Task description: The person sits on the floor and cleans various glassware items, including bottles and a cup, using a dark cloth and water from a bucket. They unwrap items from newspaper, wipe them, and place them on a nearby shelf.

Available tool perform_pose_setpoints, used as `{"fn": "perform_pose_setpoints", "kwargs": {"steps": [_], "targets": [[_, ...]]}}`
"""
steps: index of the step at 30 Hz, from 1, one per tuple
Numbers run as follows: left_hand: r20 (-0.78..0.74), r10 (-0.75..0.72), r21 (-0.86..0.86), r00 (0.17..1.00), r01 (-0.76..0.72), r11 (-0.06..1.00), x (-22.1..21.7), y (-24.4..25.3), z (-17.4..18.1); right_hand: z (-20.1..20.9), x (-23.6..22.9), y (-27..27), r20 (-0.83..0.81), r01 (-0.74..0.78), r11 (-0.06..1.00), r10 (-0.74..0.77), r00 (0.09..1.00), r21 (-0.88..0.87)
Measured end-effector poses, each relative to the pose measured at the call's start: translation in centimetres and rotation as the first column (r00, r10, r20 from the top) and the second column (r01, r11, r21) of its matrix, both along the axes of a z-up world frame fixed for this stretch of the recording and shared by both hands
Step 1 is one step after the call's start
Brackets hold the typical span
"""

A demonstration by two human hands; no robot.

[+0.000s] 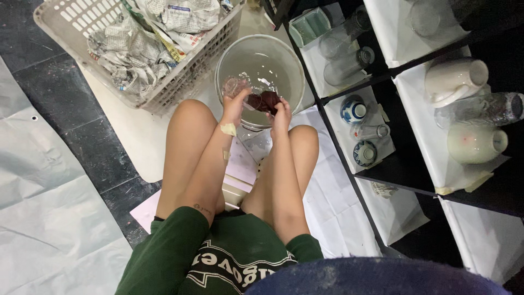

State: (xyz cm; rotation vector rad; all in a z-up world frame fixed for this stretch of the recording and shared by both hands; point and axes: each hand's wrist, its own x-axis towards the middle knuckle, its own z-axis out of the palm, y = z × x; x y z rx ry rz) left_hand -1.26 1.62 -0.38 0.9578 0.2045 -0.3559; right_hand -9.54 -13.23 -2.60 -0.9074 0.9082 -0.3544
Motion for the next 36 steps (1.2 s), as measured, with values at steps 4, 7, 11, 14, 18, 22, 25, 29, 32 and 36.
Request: {"fn": "perform_pose_setpoints", "kwargs": {"steps": [4,7,11,14,18,22,25,29,32,36], "targets": [[-0.054,-0.05,0.108,0.997,0.056,0.993,-0.3,0.1,0.2,-0.5,-0.1,-0.7,-0.003,0.071,0.997,-0.071,0.997,-0.015],[-0.095,-0.046,0.15,0.994,0.06,0.987,-0.2,0.0,0.4,-0.6,-0.7,-1.2,0.041,0.116,0.993,-0.116,0.992,0.003],[-0.071,-0.019,0.106,0.997,0.026,0.994,-0.2,-0.2,-1.4,0.0,-1.5,-2.5,0.23,0.09,0.992,-0.108,0.967,0.087],[0.068,-0.065,0.045,0.996,0.062,0.997,-0.1,-1.0,-3.7,1.3,-1.5,-2.3,0.41,-0.091,0.993,0.052,0.91,0.076],[0.137,-0.142,0.174,0.98,0.117,0.978,-0.8,-1.8,-5.2,3.4,-2.0,-1.2,0.428,-0.405,0.912,0.342,0.836,0.061],[0.376,-0.194,0.416,0.906,0.022,0.909,-0.7,-1.2,-4.6,3.8,-2.1,-0.5,0.27,-0.444,0.896,0.432,0.86,-0.018],[0.521,-0.322,0.631,0.79,-0.102,0.769,-1.4,-0.2,-1.7,4.8,-2.2,-0.1,0.165,-0.493,0.87,0.484,0.859,0.014],[0.54,-0.496,0.778,0.68,-0.179,0.602,-2.3,0.9,2.2,5.5,-2.1,0.4,0.07,-0.471,0.88,0.475,0.877,-0.065],[0.49,-0.646,0.869,0.585,-0.273,0.412,-2.9,1.6,3.8,4.3,-2.1,0.3,0.1,-0.406,0.896,0.427,0.899,-0.182],[0.419,-0.732,0.899,0.537,-0.361,0.249,-3.3,1.4,4.1,2.2,-2.1,0.3,0.065,-0.353,0.848,0.41,0.91,-0.395]]}}
